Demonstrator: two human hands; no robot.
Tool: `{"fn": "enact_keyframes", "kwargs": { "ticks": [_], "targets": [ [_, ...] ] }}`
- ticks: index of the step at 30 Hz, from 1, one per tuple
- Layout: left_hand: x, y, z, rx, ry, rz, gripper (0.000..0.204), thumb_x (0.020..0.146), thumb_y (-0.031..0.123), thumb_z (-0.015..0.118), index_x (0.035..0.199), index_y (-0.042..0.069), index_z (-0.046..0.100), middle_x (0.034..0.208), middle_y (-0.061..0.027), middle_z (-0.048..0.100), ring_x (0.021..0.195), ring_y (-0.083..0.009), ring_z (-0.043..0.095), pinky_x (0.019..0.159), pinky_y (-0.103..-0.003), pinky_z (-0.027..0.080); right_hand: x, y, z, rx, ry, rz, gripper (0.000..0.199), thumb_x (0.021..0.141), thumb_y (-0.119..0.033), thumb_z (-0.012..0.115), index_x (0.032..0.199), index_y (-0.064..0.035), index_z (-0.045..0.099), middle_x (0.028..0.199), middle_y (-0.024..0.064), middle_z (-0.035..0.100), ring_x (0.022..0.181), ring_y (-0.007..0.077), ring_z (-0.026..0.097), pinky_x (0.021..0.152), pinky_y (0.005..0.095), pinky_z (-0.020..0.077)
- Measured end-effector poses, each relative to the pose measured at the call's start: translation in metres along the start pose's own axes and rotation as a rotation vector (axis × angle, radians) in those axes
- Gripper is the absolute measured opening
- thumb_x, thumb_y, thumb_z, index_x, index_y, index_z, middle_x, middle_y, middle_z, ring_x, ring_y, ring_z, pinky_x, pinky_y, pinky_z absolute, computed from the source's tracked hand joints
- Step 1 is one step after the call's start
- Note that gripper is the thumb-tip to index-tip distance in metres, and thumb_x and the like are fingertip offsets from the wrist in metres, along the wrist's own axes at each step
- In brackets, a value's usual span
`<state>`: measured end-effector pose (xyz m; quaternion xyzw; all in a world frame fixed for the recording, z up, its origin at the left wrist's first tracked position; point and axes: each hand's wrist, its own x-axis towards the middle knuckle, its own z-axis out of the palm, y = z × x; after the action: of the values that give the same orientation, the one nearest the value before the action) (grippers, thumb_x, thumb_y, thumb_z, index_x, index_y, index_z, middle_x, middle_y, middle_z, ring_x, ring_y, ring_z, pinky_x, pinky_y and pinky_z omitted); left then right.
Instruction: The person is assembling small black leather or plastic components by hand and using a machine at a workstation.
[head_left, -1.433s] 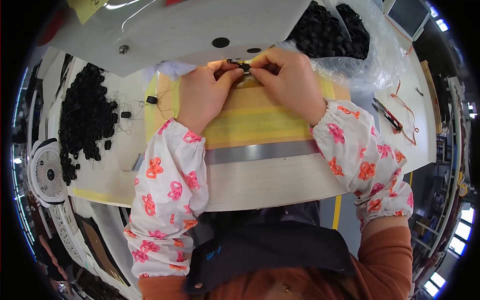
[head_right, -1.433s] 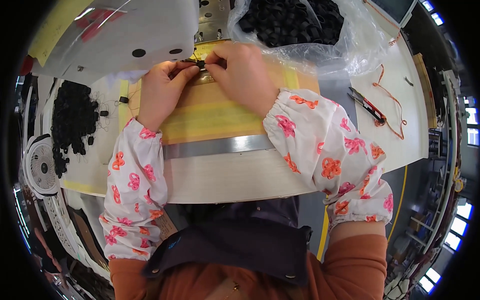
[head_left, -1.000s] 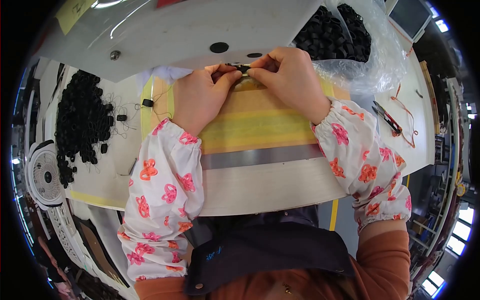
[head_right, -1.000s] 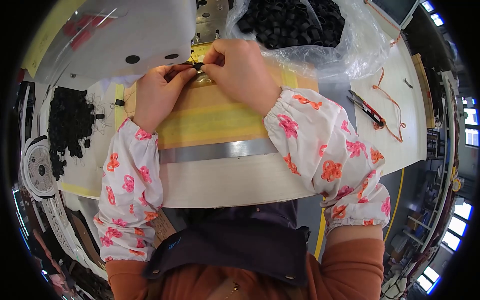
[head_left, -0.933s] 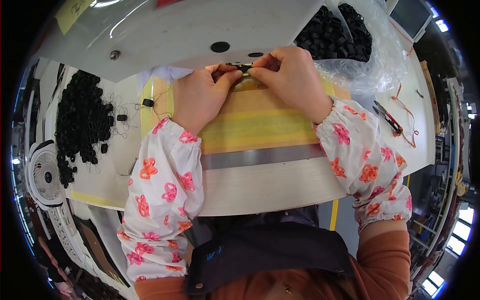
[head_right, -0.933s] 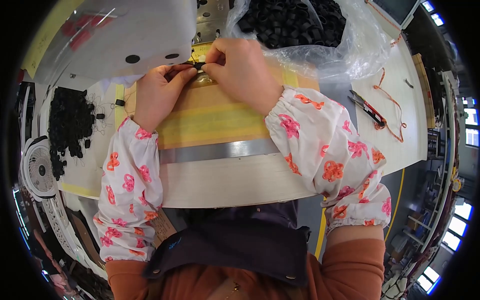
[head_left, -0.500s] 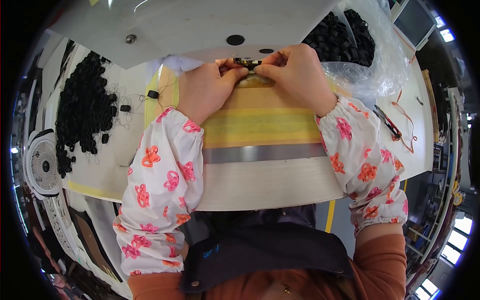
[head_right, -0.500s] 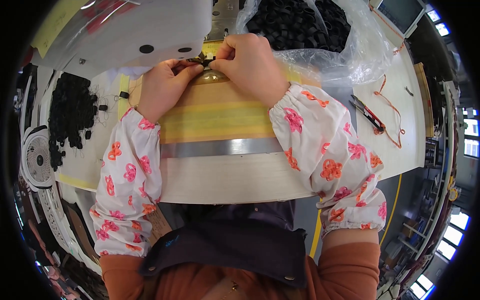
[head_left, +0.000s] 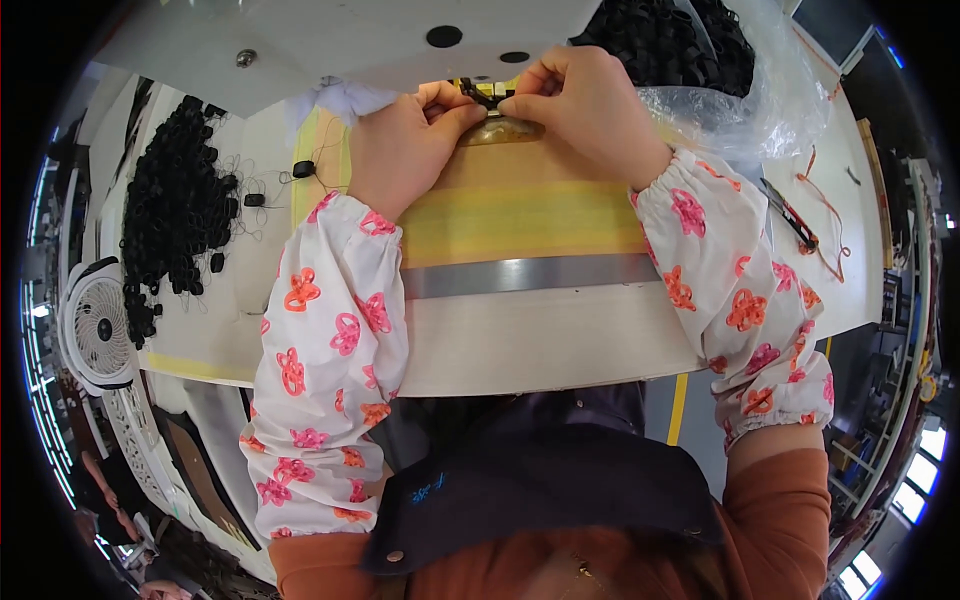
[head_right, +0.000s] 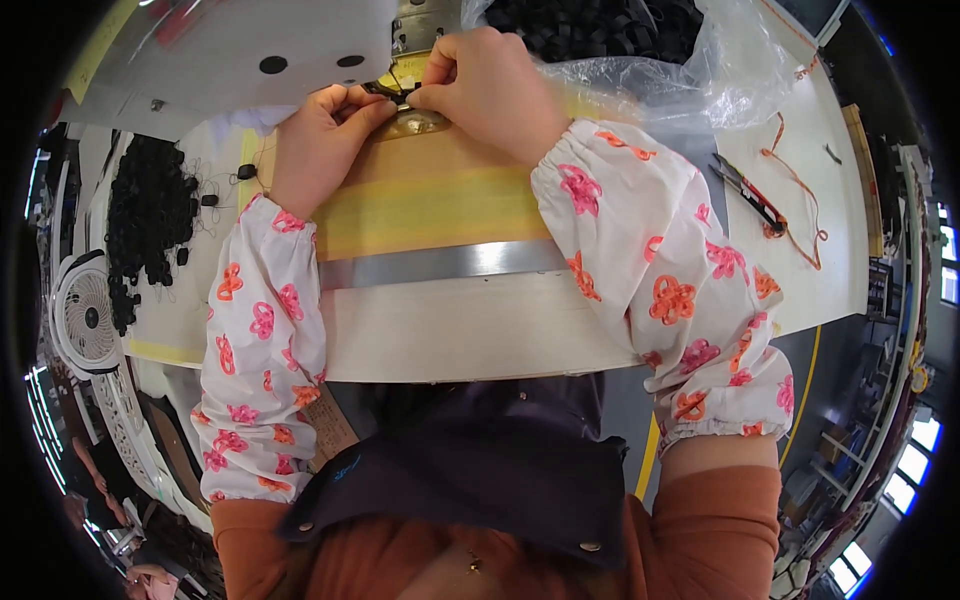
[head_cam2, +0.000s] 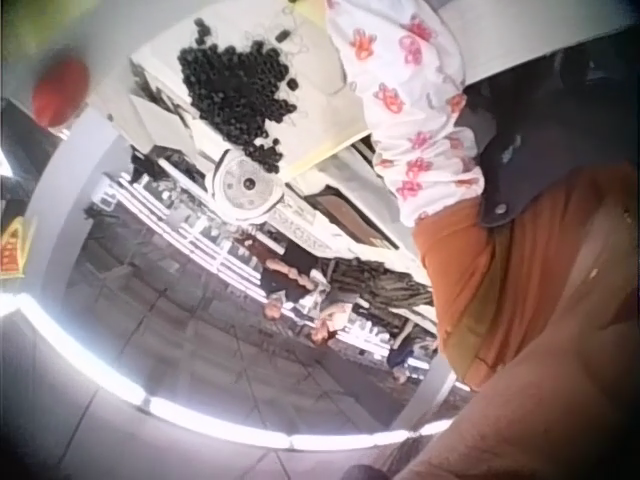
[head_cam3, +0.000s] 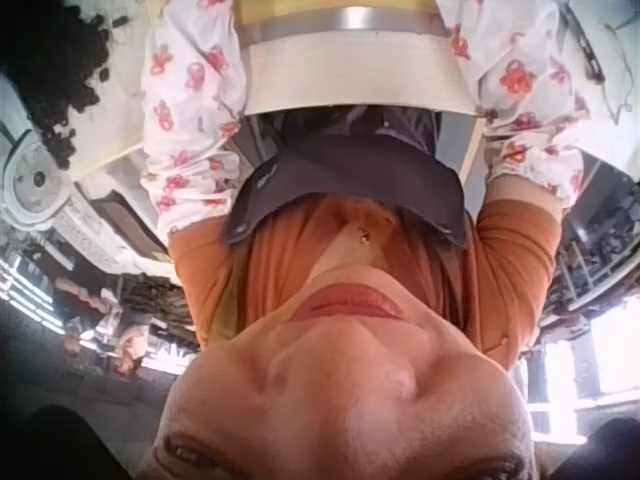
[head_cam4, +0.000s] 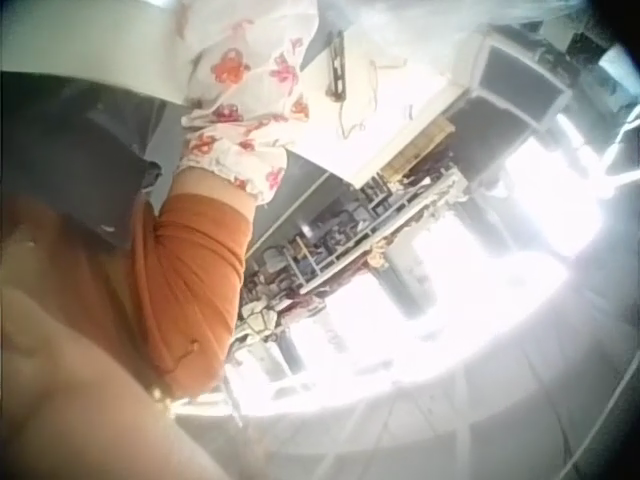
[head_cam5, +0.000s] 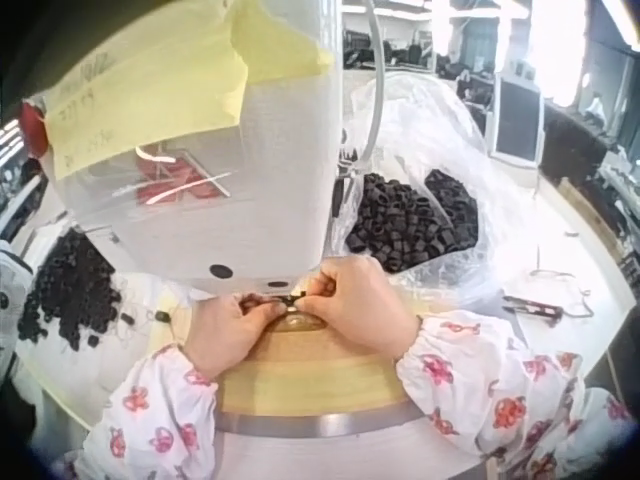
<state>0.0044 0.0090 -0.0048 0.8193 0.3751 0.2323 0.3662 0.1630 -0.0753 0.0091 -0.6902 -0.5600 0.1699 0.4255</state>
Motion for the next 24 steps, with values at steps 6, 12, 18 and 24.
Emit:
{"fn": "enact_keyframes", "kwargs": {
  "ticks": [6, 12, 18, 24],
  "targets": [
    [-0.001, -0.011, -0.009, 0.027, 0.026, 0.038, 0.023, 0.073, 0.024, 0.063, 0.078, 0.001, 0.062, 0.063, -0.0044, 0.060, 0.056, -0.0058, 0.054, 0.051, -0.021, 0.042, 0.005, -0.015, 0.009, -0.062, -0.017, -0.015, 0.017, 0.062, -0.014, 0.068, 0.066, 0.0012, 0.060, 0.058, 0.0108, 0.058, 0.052, 0.0191, 0.056, 0.052, 0.0284, 0.0442],
    [-0.018, -0.010, 0.001, 0.088, 0.195, 0.202, 0.024, 0.067, 0.032, 0.054, 0.074, 0.010, 0.061, 0.065, -0.0118, 0.059, 0.061, -0.0293, 0.057, 0.057, -0.038, 0.045, -0.008, 0.008, 0.006, -0.077, -0.089, -0.014, 0.020, 0.070, -0.014, 0.065, 0.066, 0.0042, 0.058, 0.057, 0.0066, 0.056, 0.051, 0.0115, 0.050, 0.050, 0.0250, 0.0406],
    [-0.056, 0.015, 0.009, 0.307, 0.032, 0.327, 0.009, 0.067, 0.017, 0.052, 0.071, 0.010, 0.057, 0.061, -0.0108, 0.057, 0.062, -0.0304, 0.057, 0.053, -0.042, 0.042, -0.016, 0.010, 0.007, 0.111, -0.172, -0.007, 0.010, 0.081, -0.009, 0.056, 0.078, 0.0001, 0.052, 0.063, -0.0011, 0.052, 0.054, 0.0040, 0.045, 0.048, 0.0177, 0.0348],
    [-0.052, 0.005, 0.005, 0.216, 0.038, 0.547, 0.008, 0.067, 0.018, 0.053, 0.066, 0.012, 0.059, 0.060, -0.0079, 0.057, 0.060, -0.0282, 0.057, 0.053, -0.040, 0.043, -0.015, -0.004, 0.000, 0.345, -0.423, 0.223, 0.006, 0.084, -0.008, 0.051, 0.084, -0.0019, 0.050, 0.065, -0.0002, 0.051, 0.046, 0.0023, 0.043, 0.040, 0.0142, 0.0309]
  ]
}}
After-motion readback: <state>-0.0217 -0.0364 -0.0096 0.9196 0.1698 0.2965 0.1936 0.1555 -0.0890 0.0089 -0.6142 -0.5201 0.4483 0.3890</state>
